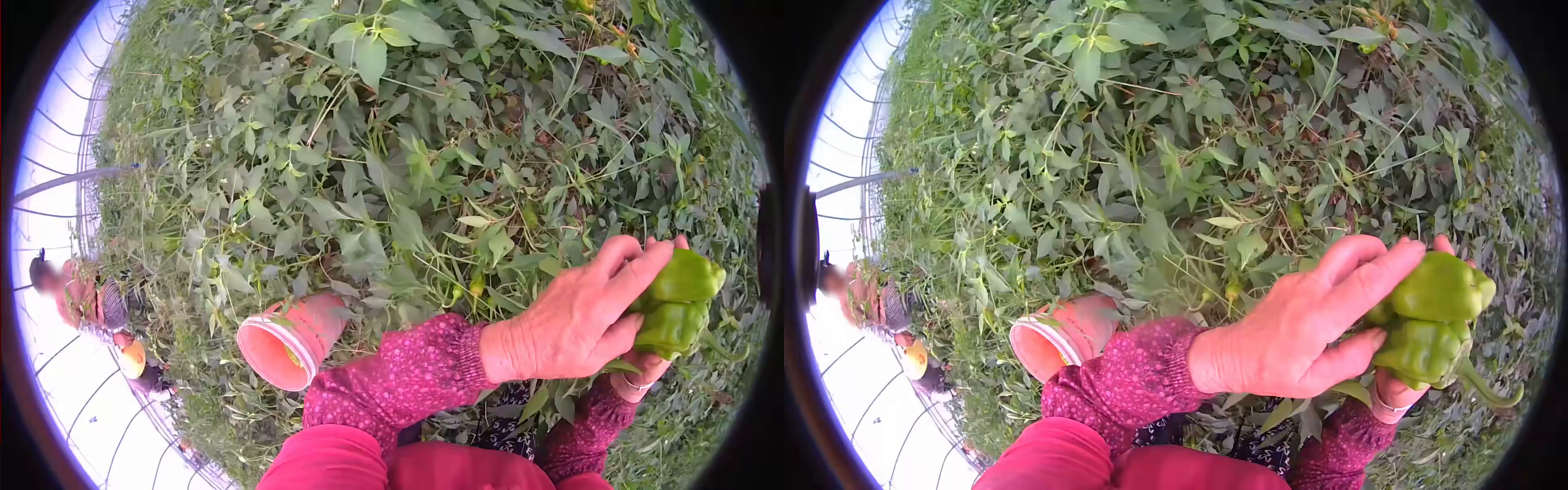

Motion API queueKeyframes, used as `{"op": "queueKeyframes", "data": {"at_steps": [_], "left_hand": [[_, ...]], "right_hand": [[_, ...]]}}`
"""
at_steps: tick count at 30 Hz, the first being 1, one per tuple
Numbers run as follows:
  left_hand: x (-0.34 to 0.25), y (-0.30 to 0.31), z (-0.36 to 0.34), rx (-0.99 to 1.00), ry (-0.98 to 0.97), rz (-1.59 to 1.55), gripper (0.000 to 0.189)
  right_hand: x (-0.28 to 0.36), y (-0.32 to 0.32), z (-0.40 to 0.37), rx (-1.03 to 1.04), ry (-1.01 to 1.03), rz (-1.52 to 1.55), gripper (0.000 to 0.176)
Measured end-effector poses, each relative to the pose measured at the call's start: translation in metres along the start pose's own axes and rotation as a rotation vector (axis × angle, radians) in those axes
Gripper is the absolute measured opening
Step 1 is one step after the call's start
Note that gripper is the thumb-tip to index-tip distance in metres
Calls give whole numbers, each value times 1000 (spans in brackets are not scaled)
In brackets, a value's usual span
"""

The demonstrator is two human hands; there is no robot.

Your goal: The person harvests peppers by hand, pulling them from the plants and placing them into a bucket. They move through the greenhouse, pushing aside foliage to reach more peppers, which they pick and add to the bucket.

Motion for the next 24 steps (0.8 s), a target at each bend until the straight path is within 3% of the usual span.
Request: {"op": "queueKeyframes", "data": {"at_steps": [2, 3, 4, 6, 7, 8, 10, 12, 14, 15, 16, 19, 22, 24], "left_hand": [[-9, 31, -40, -69, -29, -14, 72], [-9, 47, -64, -43, 39, -70, 74], [-4, 55, -93, -102, 173, -343, 80], [4, 72, -158, -200, 324, -400, 94], [10, 79, -193, -283, 385, -400, 95], [12, 85, -225, -434, 387, -624, 95], [10, 104, -297, -562, 497, -619, 90], [12, 115, -384, -661, 648, -463, 82], [2, 113, -469, -896, 883, -711, 73], [-8, 115, -499, -971, 852, -756, 69], [-21, 120, -523, -978, 876, -781, 68], [-14, 123, -617, -1140, 951, -876, 71], [20, 123, -700, -1359, 1242, -683, 67], [50, 123, -722, -1296, 1325, -626, 61]], "right_hand": [[9, -44, -11, 100, -151, 107, 119], [3, -65, -18, 259, -210, 170, 117], [3, -93, -29, 328, -355, 228, 112], [-10, -147, -56, 562, -504, 134, 99], [-20, -171, -74, 698, -514, 36, 91], [-38, -195, -97, 790, -497, -7, 83], [-66, -246, -150, 957, -638, 77, 75], [-94, -294, -211, 1177, -624, 48, 74], [-96, -345, -261, 1396, -659, 84, 80], [-112, -368, -300, 1413, -489, 107, 87], [-96, -387, -306, 1612, -680, 93, 90], [-123, -425, -368, 1740, -530, -50, 90], [-131, -430, -381, 1839, -565, -63, 78], [-144, -414, -376, 1935, -583, -134, 67]]}}
Point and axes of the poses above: each hand's wrist, its own z-axis towards the middle knuckle, its own y-axis out of the back of the hand, x = y × z, the point moved 5 cm from there along z, towards the middle knuckle, and after that the axes turned 8 degrees about x, right-handed, at the moved point
